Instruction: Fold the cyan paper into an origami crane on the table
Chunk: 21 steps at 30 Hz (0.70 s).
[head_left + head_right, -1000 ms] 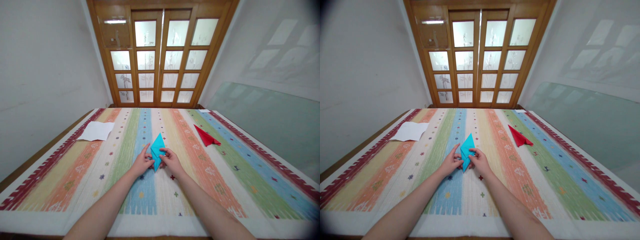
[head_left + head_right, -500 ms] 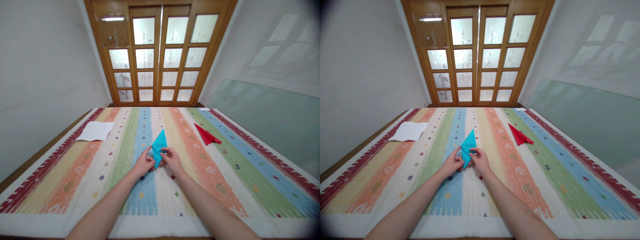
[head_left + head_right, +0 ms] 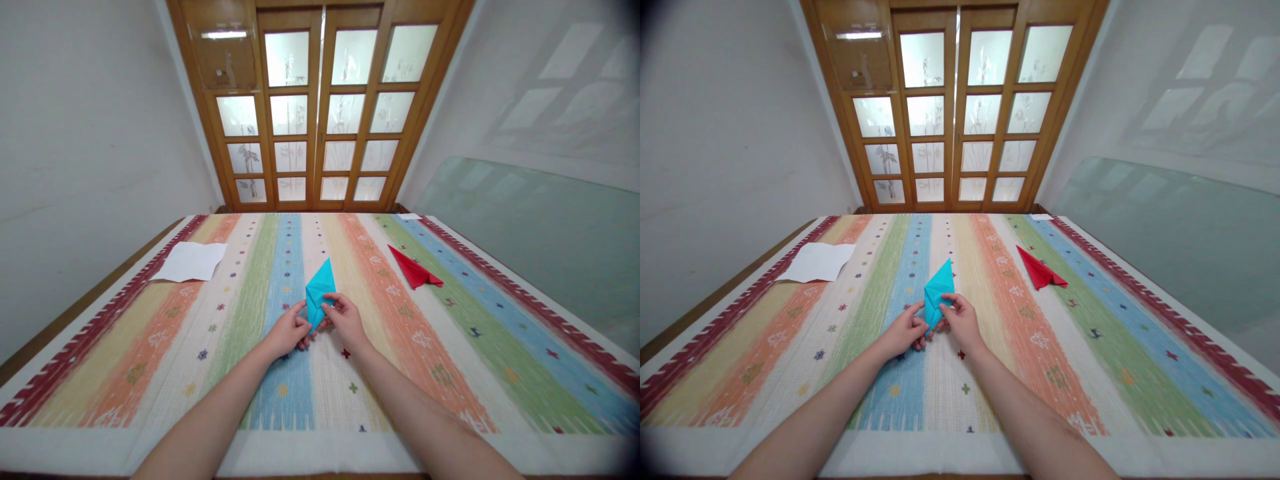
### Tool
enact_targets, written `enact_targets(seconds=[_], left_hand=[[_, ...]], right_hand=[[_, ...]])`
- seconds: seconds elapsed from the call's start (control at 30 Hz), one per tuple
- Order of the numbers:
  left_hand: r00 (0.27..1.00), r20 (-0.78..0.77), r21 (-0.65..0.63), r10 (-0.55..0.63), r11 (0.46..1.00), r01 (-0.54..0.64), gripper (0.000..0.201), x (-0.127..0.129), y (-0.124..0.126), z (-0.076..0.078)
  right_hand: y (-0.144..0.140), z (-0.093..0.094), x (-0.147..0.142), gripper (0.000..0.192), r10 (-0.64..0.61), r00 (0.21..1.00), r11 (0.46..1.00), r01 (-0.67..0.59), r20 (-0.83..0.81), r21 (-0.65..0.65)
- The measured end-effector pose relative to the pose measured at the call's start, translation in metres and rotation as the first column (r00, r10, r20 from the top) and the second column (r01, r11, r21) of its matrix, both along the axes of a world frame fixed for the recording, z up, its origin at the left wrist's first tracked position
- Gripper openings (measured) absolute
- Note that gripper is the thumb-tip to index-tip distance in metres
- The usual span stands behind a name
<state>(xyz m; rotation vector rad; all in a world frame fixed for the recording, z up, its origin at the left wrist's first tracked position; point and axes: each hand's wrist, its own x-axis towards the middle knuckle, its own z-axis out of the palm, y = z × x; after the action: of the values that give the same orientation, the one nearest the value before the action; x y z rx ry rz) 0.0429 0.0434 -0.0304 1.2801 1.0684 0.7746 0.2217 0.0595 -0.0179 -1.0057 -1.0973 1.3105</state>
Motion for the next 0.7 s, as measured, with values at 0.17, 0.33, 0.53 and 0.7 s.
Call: enact_targets(seconds=[0.17,0.33,0.53,0.7], left_hand=[[1.000,0.008,0.017,0.030,0.999,-0.030,0.075,0.0009,-0.0010,-0.0009],[0.996,0.051,0.066,0.074,0.995,-0.078,0.072,0.0017,-0.0016,0.0008],[0.969,0.146,0.162,0.200,0.961,-0.223,0.077,-0.0008,0.0013,0.0041],[0.952,0.211,0.217,0.222,0.939,-0.267,0.064,-0.0065,0.0068,0.0018]], right_hand=[[0.0001,-0.0009,-0.0004,0.046,0.011,1.000,1.000,-0.011,-0.005,-0.004],[0.0007,-0.0011,-0.0005,0.047,0.029,1.000,1.000,-0.029,0.002,-0.002],[0.0011,-0.0016,-0.0006,0.059,0.110,0.993,0.994,-0.111,0.041,0.017],[-0.0022,-0.0025,-0.0017,0.059,0.228,0.969,0.972,-0.233,0.096,0.041]])
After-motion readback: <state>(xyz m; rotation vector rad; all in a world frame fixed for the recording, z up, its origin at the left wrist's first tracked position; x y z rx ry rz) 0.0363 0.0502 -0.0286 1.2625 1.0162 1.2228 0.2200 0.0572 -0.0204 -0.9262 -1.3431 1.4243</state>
